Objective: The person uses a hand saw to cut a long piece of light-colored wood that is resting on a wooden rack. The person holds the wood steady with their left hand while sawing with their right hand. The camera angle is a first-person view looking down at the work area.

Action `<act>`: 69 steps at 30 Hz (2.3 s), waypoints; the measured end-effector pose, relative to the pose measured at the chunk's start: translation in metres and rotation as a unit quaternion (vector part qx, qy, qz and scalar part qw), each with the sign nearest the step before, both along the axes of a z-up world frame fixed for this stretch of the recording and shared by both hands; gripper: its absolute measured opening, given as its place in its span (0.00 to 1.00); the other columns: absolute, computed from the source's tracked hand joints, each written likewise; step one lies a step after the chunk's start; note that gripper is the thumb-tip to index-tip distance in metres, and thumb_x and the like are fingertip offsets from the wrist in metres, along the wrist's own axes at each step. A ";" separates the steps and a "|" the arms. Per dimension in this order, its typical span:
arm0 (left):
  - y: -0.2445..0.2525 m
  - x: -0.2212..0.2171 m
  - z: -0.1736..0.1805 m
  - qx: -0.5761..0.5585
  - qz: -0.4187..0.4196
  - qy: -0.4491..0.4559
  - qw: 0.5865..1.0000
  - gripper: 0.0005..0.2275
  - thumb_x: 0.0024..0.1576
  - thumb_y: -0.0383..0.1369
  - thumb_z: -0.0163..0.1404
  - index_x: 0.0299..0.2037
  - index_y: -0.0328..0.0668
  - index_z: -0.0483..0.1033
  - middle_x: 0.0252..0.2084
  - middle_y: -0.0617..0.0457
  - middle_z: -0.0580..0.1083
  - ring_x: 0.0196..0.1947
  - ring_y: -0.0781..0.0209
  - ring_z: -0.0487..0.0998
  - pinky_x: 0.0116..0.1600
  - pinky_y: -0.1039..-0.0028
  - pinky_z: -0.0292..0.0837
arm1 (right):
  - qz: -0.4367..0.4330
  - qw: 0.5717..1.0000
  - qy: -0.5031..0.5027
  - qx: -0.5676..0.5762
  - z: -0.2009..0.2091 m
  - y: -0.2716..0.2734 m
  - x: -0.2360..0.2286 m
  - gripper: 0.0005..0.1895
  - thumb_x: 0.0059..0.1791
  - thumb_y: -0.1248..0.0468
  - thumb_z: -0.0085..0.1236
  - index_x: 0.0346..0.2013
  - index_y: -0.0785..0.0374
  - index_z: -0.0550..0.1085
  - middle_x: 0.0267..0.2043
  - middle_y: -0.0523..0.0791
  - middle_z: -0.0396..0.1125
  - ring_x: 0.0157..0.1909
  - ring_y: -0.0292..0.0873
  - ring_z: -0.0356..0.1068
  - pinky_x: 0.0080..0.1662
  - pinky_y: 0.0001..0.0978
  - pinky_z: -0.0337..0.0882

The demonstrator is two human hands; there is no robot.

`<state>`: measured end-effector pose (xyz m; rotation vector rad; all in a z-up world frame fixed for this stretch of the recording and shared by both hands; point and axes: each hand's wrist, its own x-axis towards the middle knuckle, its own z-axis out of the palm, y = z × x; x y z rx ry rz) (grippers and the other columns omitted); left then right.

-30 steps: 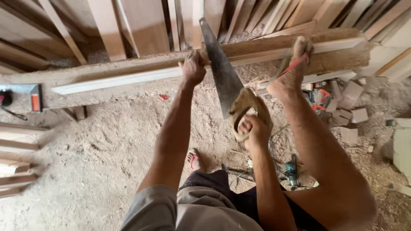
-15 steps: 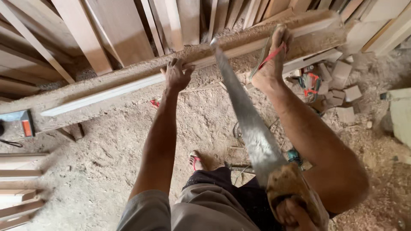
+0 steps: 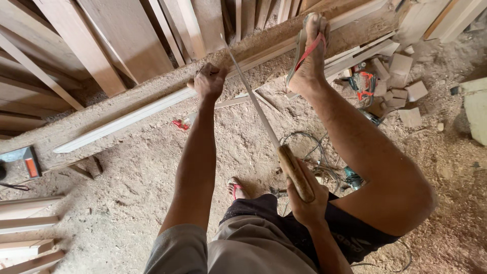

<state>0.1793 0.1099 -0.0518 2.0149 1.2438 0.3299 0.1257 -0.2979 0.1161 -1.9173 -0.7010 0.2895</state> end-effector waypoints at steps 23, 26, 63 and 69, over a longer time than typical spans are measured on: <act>0.008 0.003 -0.023 0.045 -0.011 0.011 0.999 0.18 0.58 0.58 0.56 0.32 0.55 0.79 0.34 0.62 0.80 0.35 0.64 0.75 0.62 0.47 0.45 | 0.118 0.991 -0.067 0.003 0.007 -0.014 0.001 0.36 0.42 0.75 0.60 0.66 0.69 0.65 0.53 0.56 0.76 0.26 0.37 0.80 0.27 0.25 0.77; 0.006 0.003 -0.026 0.017 0.002 0.022 1.000 0.16 0.57 0.57 0.55 0.34 0.58 0.78 0.35 0.63 0.81 0.34 0.63 0.76 0.62 0.50 0.50 | 0.109 0.991 -0.073 -0.035 0.009 -0.001 0.008 0.38 0.42 0.73 0.65 0.67 0.67 0.67 0.39 0.47 0.76 0.25 0.41 0.76 0.30 0.32 0.75; 0.030 0.010 -0.073 0.091 -0.036 0.031 0.995 0.09 0.65 0.45 0.45 0.37 0.58 0.75 0.39 0.61 0.81 0.39 0.60 0.74 0.57 0.55 0.52 | 0.150 0.937 -0.269 -0.167 0.011 0.051 -0.063 0.55 0.43 0.62 0.74 0.76 0.61 0.48 0.28 0.43 0.72 0.22 0.39 0.69 0.26 0.33 0.71; 0.026 0.006 -0.069 0.092 -0.041 0.048 0.994 0.08 0.63 0.44 0.46 0.37 0.58 0.75 0.40 0.59 0.79 0.45 0.58 0.71 0.55 0.55 0.52 | 0.145 0.940 -0.275 -0.138 0.021 0.076 -0.050 0.66 0.31 0.59 0.74 0.77 0.60 0.44 0.31 0.49 0.72 0.27 0.46 0.70 0.33 0.42 0.74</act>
